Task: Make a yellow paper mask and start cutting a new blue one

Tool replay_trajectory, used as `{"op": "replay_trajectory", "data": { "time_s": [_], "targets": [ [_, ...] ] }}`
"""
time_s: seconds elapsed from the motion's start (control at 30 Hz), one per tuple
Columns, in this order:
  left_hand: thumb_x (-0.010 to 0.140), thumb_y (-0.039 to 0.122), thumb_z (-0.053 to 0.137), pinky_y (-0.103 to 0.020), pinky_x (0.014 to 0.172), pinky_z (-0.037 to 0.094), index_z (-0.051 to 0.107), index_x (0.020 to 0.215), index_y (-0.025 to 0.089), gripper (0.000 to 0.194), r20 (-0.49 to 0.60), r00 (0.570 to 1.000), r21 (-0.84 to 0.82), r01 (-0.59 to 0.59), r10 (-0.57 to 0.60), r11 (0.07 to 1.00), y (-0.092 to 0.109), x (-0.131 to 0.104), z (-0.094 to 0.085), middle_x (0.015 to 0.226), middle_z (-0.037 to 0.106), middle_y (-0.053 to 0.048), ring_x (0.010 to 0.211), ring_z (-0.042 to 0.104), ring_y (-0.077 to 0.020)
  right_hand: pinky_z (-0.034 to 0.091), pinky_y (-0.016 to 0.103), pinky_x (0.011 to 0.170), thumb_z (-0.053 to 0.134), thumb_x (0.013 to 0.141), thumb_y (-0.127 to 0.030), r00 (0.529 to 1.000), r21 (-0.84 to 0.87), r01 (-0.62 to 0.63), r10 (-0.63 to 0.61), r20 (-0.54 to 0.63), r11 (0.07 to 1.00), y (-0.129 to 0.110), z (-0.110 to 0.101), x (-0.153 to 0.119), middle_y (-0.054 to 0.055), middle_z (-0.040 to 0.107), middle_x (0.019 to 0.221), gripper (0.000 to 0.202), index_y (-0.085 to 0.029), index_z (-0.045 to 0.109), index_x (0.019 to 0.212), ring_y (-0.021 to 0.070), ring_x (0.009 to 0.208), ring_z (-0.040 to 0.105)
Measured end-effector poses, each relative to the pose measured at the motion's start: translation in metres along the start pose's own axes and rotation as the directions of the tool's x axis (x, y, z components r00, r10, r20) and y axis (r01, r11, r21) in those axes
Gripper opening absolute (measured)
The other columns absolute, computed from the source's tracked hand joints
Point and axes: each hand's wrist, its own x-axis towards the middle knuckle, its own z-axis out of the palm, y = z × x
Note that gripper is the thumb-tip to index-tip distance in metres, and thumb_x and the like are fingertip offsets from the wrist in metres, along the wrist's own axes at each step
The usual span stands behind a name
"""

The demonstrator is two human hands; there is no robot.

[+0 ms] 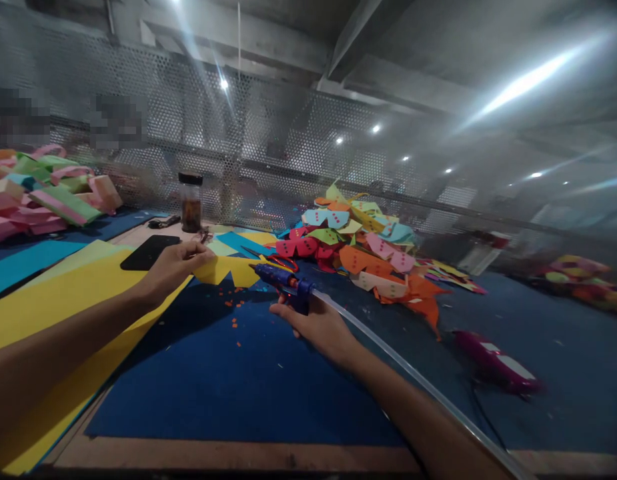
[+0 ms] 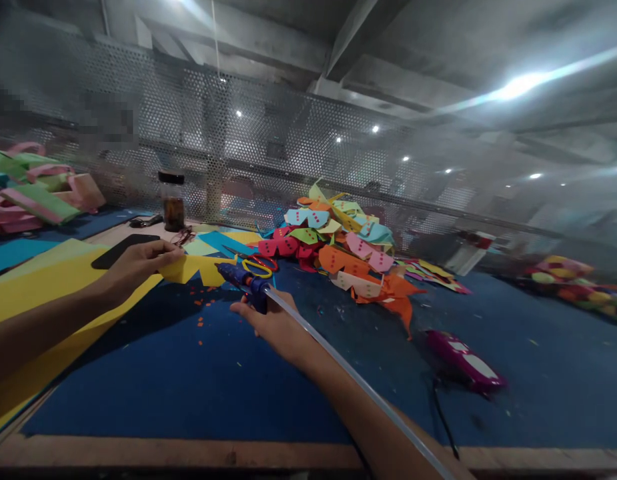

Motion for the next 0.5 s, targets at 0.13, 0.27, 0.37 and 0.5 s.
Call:
{"op": "replay_trajectory", "data": {
  "time_s": [0.13,0.27,0.37,0.5],
  "targets": [
    [0.069,0.05,0.075,-0.024,0.06,0.041,0.07,0.076,0.02,0.031,-0.002,1.0,-0.002,-0.005,0.005,1.0,0.002,-0.001,0.001,0.07,0.066,0.001,0.067,0.058,-0.0167,0.04,0.022,0.044,0.068,0.083,-0.049,0.999,-0.033,-0.035,0.035,0.001,0.999,-0.004,0.0,-0.001,-0.003,0.06,0.063,0.03,-0.019,0.064,0.086,0.0084,0.044,0.049],
    [0.068,0.051,0.075,-0.024,0.06,0.04,0.07,0.074,0.02,0.033,0.009,1.0,-0.002,-0.006,0.006,1.0,0.005,-0.003,0.003,0.069,0.065,0.001,0.066,0.057,-0.0165,0.039,0.022,0.044,0.068,0.083,-0.046,0.999,-0.043,-0.052,0.052,0.0,0.998,-0.007,0.0,-0.002,-0.003,0.06,0.06,0.028,-0.019,0.063,0.084,0.009,0.043,0.05],
    [0.068,0.052,0.075,-0.025,0.061,0.04,0.069,0.076,0.019,0.034,0.02,1.0,-0.021,0.007,-0.006,1.0,0.007,-0.004,0.003,0.069,0.064,0.001,0.066,0.056,-0.0164,0.04,0.022,0.044,0.069,0.082,-0.045,0.998,-0.052,-0.054,0.053,-0.023,0.997,-0.009,0.0,-0.003,-0.003,0.059,0.059,0.027,-0.019,0.061,0.083,0.0098,0.044,0.051],
    [0.068,0.052,0.076,-0.025,0.06,0.04,0.069,0.076,0.019,0.035,0.031,0.999,-0.037,0.016,-0.015,0.999,0.005,-0.004,0.004,0.069,0.065,0.001,0.066,0.056,-0.0166,0.04,0.023,0.046,0.07,0.081,-0.044,0.998,-0.078,-0.046,0.042,-0.046,0.996,-0.013,-0.001,-0.003,-0.004,0.055,0.054,0.026,-0.021,0.059,0.078,0.0111,0.046,0.05]
  ]
}}
